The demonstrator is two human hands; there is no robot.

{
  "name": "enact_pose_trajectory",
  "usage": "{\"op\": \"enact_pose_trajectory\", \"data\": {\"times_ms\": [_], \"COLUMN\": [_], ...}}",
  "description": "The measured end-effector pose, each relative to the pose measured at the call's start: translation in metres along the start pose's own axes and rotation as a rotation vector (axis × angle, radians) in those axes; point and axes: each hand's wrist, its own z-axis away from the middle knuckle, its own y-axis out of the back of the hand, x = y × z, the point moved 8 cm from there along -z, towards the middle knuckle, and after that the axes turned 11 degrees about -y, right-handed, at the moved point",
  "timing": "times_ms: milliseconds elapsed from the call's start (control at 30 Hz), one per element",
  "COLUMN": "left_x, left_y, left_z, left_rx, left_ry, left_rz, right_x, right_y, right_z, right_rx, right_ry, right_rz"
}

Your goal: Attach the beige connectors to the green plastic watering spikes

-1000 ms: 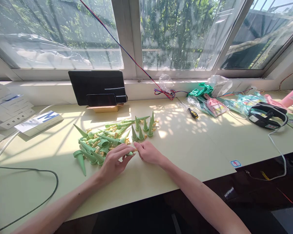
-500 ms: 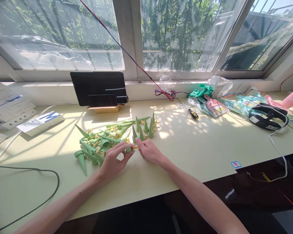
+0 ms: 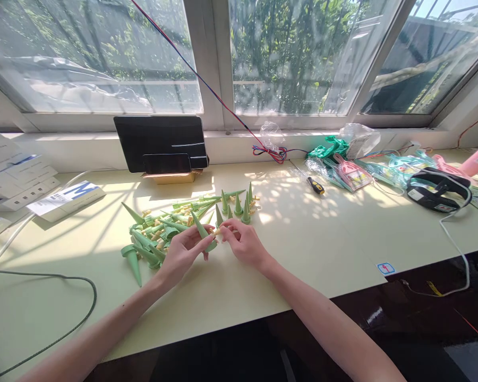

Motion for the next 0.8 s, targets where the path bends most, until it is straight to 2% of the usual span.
{"op": "enact_pose_trajectory", "data": {"times_ms": [267,800], "left_x": [-0.005,-0.014], "left_y": [-0.006,-0.004], "left_z": [0.0,0.005], "left_rx": [-0.059,-0.032], "left_ry": [0.028,0.068], "left_rz": [0.054,0.049], "right_x": [-0.003,-0.008], "right_y": [-0.005,-0.005], "right_z": [0.003,0.005], "right_rx": [-0.045,-0.017], "right_ry": [0.019,0.084], "right_rz": [0.036,0.18]}}
